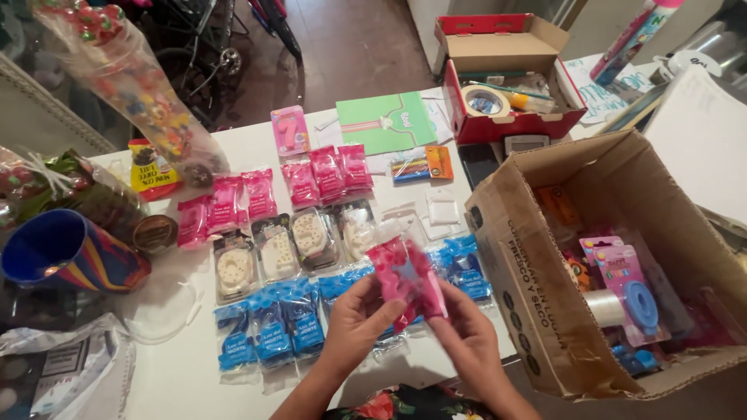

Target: Sorting and packing small gift items into a cardboard box on a table

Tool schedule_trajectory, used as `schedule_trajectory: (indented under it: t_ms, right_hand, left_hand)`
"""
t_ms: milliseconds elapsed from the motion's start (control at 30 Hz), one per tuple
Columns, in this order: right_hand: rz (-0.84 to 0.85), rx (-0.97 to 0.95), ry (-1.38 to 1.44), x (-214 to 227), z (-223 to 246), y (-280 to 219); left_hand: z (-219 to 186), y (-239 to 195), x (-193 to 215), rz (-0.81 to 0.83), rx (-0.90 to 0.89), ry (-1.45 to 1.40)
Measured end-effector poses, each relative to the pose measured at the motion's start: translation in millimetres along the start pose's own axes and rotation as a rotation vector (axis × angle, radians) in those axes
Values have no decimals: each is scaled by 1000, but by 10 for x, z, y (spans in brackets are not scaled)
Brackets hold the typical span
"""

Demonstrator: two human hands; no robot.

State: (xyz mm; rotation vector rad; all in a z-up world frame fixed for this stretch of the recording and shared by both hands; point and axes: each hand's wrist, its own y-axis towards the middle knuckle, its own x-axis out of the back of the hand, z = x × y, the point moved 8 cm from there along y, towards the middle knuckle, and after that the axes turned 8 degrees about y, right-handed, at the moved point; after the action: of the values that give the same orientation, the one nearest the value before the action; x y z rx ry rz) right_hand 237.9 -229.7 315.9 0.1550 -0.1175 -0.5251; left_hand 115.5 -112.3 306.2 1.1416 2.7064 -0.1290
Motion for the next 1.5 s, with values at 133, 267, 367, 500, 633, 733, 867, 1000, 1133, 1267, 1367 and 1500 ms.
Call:
schedule_trajectory:
  t_ms: [133,267,367,500,633,733,867,1000,1133,1267,1367,1500]
  right_hand:
    - [-94,-166,607,95,-463,-69]
    - [-124,-186,725,81,-510,-92]
    - [-112,-177,748,81,-403,-80]
    - [-137,-29,513,94,-211,-79]
    - [-81,60,321,-5,41,-68]
    - [-75,36,174,-15,36,-68]
    - [-55,-92,186,-61,70,-102]
    - [122,-86,310,-204,71,-138]
    - [40,-216,243,-225,-70,-178]
    - [-3,-214,327,-218,-27,-162]
    - [72,-204,365,-200,-119,-176]
    - [161,-82,252,-259,209,-92]
  left_hand:
    - [17,-11,29,-23,23,-72]
    - [36,-29,52,-29,8,-18]
    - [38,-57,89,-61,4,29]
    - [-260,-93,-5,-87,-97,145]
    - [-455,-171,-193,15,-97,315]
    - [-520,-204,-248,75,-207,343]
    - [-453,-175,-151,24,-223,397]
    - [-480,-182,-66,-58,-214,387]
    - [-550,-206,-37,-67,-368,462]
    - [-509,-197,-16,-38,-165,327]
    - [-442,-165,3,-45,-172,246]
    - [-602,-153,-74,22,-143,184]
